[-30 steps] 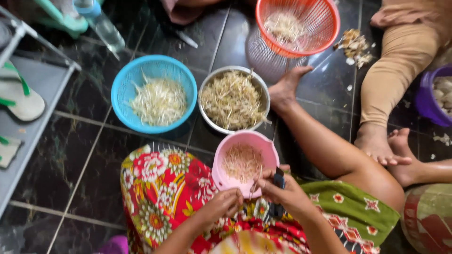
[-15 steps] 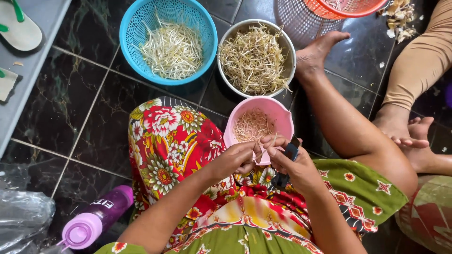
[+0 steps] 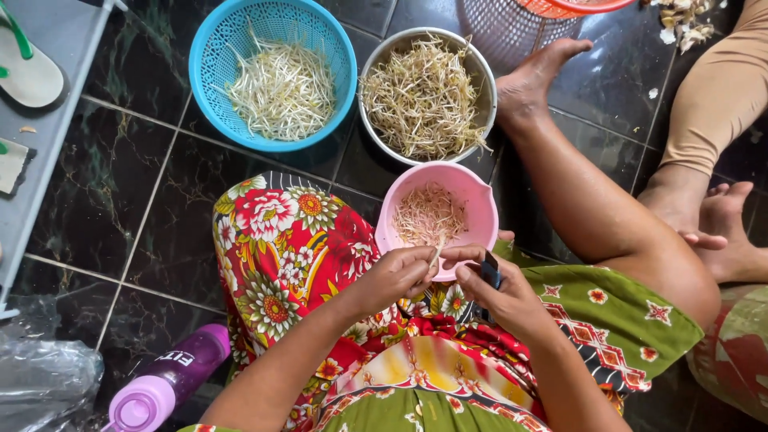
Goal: A person sits on the floor and uses a small knife to trim the roots off bean sprouts, sorting them into different bowls.
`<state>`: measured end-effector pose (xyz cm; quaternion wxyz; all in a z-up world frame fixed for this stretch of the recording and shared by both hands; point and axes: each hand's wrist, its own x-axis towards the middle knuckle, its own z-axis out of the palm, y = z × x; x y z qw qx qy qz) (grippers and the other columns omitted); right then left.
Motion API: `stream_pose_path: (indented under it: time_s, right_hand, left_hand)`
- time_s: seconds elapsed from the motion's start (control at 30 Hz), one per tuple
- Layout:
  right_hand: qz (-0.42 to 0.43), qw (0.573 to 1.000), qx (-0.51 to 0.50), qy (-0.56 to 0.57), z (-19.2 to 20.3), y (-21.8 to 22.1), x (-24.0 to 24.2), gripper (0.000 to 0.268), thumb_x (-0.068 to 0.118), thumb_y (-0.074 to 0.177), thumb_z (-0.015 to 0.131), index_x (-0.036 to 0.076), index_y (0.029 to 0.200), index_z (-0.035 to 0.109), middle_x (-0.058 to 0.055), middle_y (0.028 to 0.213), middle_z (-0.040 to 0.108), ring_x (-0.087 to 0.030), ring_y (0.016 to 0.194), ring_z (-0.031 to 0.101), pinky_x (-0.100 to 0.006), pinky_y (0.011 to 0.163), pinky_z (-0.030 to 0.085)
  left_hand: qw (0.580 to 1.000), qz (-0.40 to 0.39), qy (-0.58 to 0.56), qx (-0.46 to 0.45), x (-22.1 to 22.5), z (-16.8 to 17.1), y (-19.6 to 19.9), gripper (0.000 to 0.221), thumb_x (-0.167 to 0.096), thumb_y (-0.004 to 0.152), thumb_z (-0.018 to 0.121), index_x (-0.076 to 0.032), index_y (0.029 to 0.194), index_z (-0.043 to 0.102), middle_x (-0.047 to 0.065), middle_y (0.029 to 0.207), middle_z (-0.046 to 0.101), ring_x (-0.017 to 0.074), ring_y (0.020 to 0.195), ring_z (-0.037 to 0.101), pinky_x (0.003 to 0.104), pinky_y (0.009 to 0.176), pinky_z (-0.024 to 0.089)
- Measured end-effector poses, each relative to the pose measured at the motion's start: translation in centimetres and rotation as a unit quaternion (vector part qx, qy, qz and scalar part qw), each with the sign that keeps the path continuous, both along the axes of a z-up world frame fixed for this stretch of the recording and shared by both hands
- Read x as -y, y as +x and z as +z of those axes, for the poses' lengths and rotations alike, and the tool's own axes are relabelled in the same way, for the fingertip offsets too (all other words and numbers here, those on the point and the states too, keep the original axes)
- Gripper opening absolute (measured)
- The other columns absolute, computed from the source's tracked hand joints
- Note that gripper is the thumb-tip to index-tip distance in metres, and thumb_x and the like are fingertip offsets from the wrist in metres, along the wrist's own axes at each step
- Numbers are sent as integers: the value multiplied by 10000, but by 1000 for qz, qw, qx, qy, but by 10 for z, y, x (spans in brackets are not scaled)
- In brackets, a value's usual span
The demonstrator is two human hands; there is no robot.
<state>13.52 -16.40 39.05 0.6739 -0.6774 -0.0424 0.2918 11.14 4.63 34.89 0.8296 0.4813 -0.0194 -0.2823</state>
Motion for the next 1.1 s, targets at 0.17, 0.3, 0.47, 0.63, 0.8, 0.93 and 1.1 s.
stream_pose_path:
  time_s: [0.17,0.3,0.47,0.63,0.8,0.93,1.1]
  right_hand:
    - [-26,1000,-14,0,-17,2,8,282,105,978,634,-53,1202,702,-97,698,645,-101,551,516,-212,490,414]
    - [-18,999,25,8,-19,8,3,247,70,968,650,-63,1167,712,-99,693,637,-95,543,528,-214,496,426]
    - [22,996,-21,87,-26,14,11,514,368,1043,449,-40,1302,624,-140,878,654,-96,578,516,-213,489,395]
    - [90,982,-66,154,-17,21,16,772,574,1043,346,-73,1442,481,-153,928,613,-92,595,508,-194,480,353]
    - [111,989,-17,91,-19,21,21,525,355,1053,447,-78,1311,591,-150,878,640,-95,601,512,-212,499,379]
    - [83,996,-6,38,-9,17,13,282,9,842,767,-64,1111,719,-114,806,681,-121,623,554,-243,571,430]
    - [63,995,52,-49,-10,23,16,75,18,857,774,-7,923,801,-116,763,711,-132,637,503,-286,616,404]
  left_hand:
    - [1000,-11,20,0,5,6,2,186,-37,903,397,-75,822,560,-19,546,383,33,515,269,178,493,248]
    - [999,-14,45,10,12,-5,0,209,-25,889,406,-78,790,582,-28,553,423,23,532,296,177,503,264]
    - [998,-14,54,7,9,-4,-1,213,-20,899,416,-92,760,561,-33,565,410,35,545,298,182,506,261]
    - [998,-18,62,1,5,4,-1,215,-12,883,425,-99,729,547,-43,553,398,33,545,295,183,498,253]
    - [998,-14,61,-9,8,0,-2,223,-17,894,429,-113,738,557,-57,565,411,22,547,295,180,509,263]
    - [995,-30,95,7,8,7,-2,218,-24,895,420,-89,776,591,-28,554,424,71,559,322,214,530,312]
    - [992,-38,114,24,12,-10,-10,193,-42,901,452,-99,809,611,-31,577,454,78,571,360,239,545,344]
